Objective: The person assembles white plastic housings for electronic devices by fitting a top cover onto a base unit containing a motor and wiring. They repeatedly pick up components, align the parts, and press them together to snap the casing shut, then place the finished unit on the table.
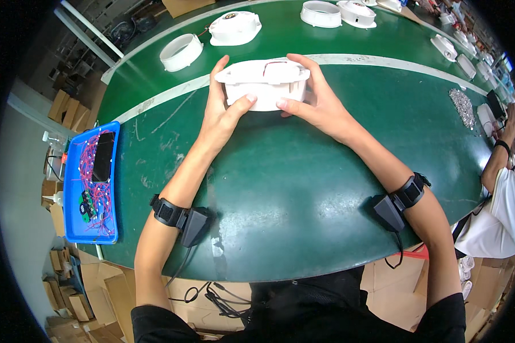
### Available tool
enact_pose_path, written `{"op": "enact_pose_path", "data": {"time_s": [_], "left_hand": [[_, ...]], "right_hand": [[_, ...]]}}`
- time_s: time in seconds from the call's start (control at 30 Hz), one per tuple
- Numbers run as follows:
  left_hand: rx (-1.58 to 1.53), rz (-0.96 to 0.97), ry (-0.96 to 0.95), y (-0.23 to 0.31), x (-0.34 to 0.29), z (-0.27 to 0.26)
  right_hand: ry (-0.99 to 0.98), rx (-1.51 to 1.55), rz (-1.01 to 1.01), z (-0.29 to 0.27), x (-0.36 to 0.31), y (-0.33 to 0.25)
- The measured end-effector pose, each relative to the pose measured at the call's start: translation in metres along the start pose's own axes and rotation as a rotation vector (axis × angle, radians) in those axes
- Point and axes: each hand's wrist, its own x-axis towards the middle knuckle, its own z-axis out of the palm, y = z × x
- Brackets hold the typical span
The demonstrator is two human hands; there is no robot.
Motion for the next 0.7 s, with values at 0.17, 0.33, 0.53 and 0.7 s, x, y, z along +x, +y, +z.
{"op": "enact_pose_path", "data": {"time_s": [0.17, 0.33, 0.53, 0.7], "left_hand": [[0.045, -0.001, 0.021, -0.002, 0.0, 0.0], [0.055, -0.01, 0.004, -0.004, 0.001, -0.002], [0.0, 0.022, -0.016, -0.01, 0.0, -0.003], [0.039, -0.003, -0.001, -0.005, 0.0, -0.001]], "right_hand": [[-0.001, 0.0, 0.018, 0.001, 0.0, -0.004], [-0.005, -0.093, -0.033, -0.001, 0.001, 0.004], [0.001, -0.133, -0.047, -0.001, -0.001, 0.002], [0.002, -0.157, -0.057, -0.001, -0.001, 0.002]]}}
